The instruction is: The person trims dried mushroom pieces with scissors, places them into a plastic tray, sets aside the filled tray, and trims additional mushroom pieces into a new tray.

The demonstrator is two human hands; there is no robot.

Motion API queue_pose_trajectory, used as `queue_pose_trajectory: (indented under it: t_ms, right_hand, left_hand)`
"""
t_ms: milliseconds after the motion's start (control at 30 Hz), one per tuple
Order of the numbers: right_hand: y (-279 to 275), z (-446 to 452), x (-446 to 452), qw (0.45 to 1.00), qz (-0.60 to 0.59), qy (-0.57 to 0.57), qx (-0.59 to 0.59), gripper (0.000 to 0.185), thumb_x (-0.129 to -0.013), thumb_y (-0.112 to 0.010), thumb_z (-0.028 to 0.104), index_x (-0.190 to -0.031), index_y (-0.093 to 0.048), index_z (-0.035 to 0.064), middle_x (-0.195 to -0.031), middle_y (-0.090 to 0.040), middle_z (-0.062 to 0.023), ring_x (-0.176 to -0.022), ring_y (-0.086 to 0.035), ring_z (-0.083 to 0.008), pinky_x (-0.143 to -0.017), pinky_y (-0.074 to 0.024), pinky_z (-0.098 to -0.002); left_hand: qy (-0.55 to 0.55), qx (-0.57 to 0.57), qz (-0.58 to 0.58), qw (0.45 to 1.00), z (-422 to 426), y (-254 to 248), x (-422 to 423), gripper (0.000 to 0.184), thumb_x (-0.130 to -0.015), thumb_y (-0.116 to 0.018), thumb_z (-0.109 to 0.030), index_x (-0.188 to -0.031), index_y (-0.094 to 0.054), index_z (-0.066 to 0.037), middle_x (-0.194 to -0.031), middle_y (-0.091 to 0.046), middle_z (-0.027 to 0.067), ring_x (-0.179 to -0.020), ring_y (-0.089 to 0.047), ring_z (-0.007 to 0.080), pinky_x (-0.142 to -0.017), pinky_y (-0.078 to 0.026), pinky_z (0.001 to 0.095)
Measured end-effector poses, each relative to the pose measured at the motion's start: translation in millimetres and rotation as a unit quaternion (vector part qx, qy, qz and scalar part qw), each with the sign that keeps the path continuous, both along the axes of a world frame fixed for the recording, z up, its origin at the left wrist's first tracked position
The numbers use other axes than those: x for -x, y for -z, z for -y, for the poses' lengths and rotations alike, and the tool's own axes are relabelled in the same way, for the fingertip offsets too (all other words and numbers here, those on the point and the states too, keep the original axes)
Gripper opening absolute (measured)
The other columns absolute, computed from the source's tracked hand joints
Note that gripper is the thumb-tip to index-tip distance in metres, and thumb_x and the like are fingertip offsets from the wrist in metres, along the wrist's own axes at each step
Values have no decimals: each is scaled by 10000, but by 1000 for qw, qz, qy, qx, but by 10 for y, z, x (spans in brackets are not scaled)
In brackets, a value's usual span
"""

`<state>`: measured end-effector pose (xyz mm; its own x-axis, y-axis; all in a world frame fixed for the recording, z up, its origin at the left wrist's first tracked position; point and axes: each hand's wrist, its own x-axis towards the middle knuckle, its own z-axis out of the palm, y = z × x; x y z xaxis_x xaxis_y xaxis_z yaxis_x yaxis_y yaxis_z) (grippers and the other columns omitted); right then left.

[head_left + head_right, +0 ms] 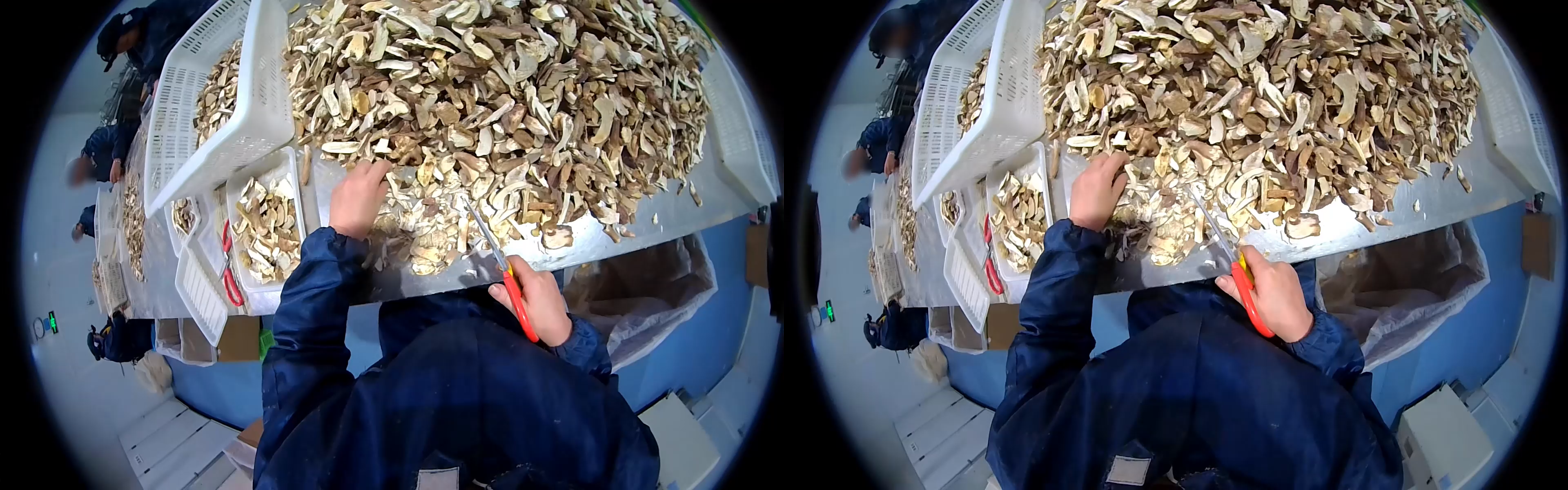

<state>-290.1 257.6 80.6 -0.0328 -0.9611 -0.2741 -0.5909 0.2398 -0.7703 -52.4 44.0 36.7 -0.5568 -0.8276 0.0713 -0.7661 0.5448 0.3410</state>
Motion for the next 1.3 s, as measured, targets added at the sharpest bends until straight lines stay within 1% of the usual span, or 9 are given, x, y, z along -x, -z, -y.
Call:
queue_pose_trajectory:
  t_ms: [100,233,367,500,567,733,833,1100,1300]
  right_hand:
    - [-30,21,-12,1000,8,-4,5,489,-826,-701,384,-1063,-563,-21,-632,-586,-209,-590,-602,-395,-532,-450,-434]
    - [-12,7,4,1000,9,7,4,477,-824,-703,384,-1045,-563,-15,-629,-584,-206,-586,-596,-399,-530,-447,-435]
    - [8,-12,35,1000,10,14,-16,471,-824,-705,385,-1032,-557,-11,-626,-576,-202,-583,-588,-403,-526,-441,-434]
    - [23,3,19,999,40,28,9,352,-842,-686,304,-969,-553,4,-585,-489,-177,-519,-495,-371,-521,-405,-375]
    - [7,31,16,999,33,19,9,357,-841,-687,302,-998,-564,7,-598,-508,-183,-537,-517,-372,-523,-413,-377]
    - [-76,90,13,999,42,12,3,302,-851,-678,243,-1014,-569,14,-567,-504,-147,-478,-500,-290,-499,-401,-339]
    - [1,94,31,997,65,26,-27,294,-857,-673,234,-1003,-565,3,-555,-496,-132,-464,-467,-225,-490,-386,-330]
    - [-89,142,-22,998,59,24,-28,299,-856,-684,245,-976,-560,1,-540,-489,-120,-461,-469,-206,-486,-384,-329]
    - [-89,185,-32,1000,9,-2,-4,337,-844,-696,280,-975,-557,2,-553,-523,-152,-503,-549,-337,-498,-413,-369]
  left_hand:
    - [12,-10,-23,1000,-39,-25,-40,191,-826,-615,-116,-1016,-601,-105,-874,-573,128,-797,-598,325,-668,-493,403]
    - [-35,-153,-286,945,-25,68,-165,139,-853,-647,-107,-985,-617,-74,-858,-593,58,-767,-583,194,-657,-474,302]
    - [-159,-458,-624,613,-70,164,-437,224,-932,-592,-155,-1132,-590,-55,-966,-598,20,-782,-515,64,-605,-395,186]
    - [-266,-526,-679,438,-225,29,-567,365,-955,-550,-299,-1166,-563,-2,-1054,-598,112,-736,-519,101,-557,-394,199]
    - [-189,-576,-713,352,-288,176,-818,344,-951,-554,-316,-1109,-580,-12,-1013,-607,105,-732,-527,106,-532,-394,201]
    - [-262,-256,-648,667,-190,-392,-1205,217,-954,-512,-163,-1139,-539,-52,-918,-615,45,-729,-566,105,-537,-435,222]
    - [-381,-32,-356,853,45,-519,-1620,279,-933,-562,-171,-1138,-572,18,-951,-614,38,-830,-574,104,-728,-466,237]
    - [-363,-52,-473,801,37,-615,-1867,342,-954,-548,-214,-1231,-575,-14,-1176,-621,62,-1046,-576,126,-867,-432,255]
    - [-316,-103,-382,862,-153,-483,-1354,217,-880,-603,-89,-1055,-679,14,-868,-650,12,-763,-552,57,-686,-439,198]
